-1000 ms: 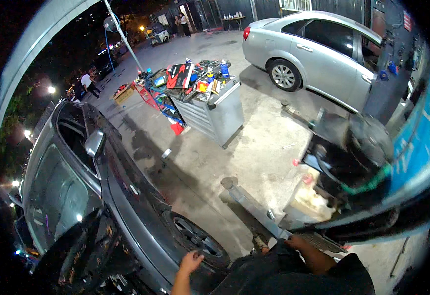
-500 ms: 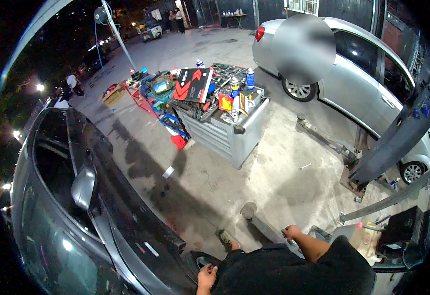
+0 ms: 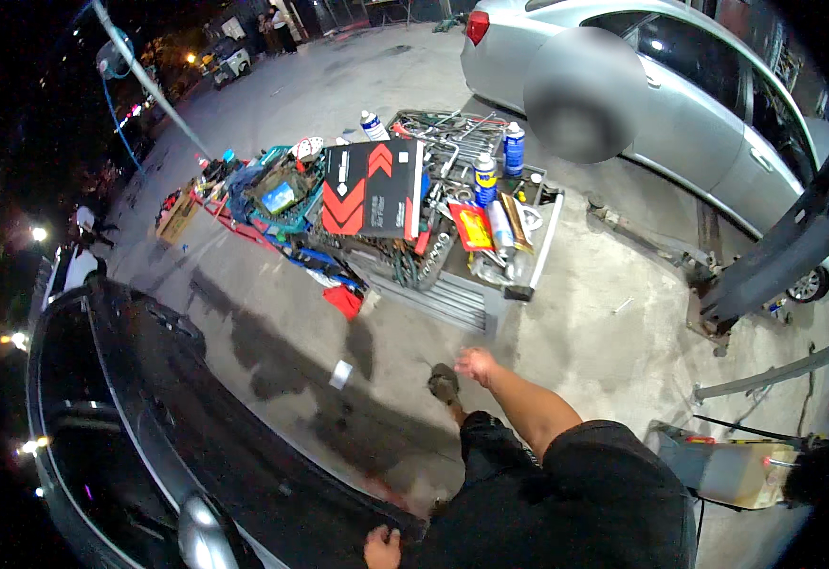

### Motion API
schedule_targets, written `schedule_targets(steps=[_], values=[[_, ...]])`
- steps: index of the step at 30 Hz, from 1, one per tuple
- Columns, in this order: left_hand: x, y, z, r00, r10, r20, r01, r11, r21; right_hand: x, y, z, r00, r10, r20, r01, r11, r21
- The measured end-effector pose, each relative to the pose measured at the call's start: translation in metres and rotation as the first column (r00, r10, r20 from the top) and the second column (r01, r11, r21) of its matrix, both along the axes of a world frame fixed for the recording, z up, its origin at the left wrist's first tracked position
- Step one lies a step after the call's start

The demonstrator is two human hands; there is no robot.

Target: The person places a sticker on the car's windshield, then moves to the engine bay. They remove a plastic engine cover, retrieve a wrench and screwdriver from a tool cart, and use them to adjust components within the engine bay before replacing the cover.

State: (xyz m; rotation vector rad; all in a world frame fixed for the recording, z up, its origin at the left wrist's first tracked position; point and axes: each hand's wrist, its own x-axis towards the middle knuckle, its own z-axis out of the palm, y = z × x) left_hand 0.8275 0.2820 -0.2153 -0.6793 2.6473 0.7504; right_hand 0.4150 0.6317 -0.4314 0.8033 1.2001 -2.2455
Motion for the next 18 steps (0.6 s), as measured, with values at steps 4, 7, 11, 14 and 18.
schedule_targets(steps=[4, 7, 11, 14, 18], values=[[-0.069, -0.068, -0.013, 0.910, 0.076, 0.408, -0.163, 0.970, 0.182, -0.146, -0.030, -0.018, 0.950, -0.268, 0.158, 0.270, 0.963, 0.014], [-0.150, -0.097, 0.004, 0.893, 0.035, 0.448, -0.128, 0.975, 0.180, -0.176, -0.029, -0.064, 0.682, -0.720, 0.128, 0.729, 0.657, -0.191], [-0.206, -0.118, 0.025, 0.873, 0.066, 0.484, -0.171, 0.969, 0.176, -0.188, -0.042, -0.058, 0.700, -0.696, 0.157, 0.714, 0.680, -0.167], [-0.259, -0.143, 0.037, 0.883, 0.040, 0.468, -0.146, 0.971, 0.192, -0.199, -0.042, -0.043, 0.604, -0.746, 0.279, 0.796, 0.552, -0.246], [-0.301, -0.162, 0.032, 0.900, -0.005, 0.435, -0.093, 0.975, 0.203, -0.198, -0.041, -0.026, 0.597, -0.738, 0.314, 0.801, 0.525, -0.289]])
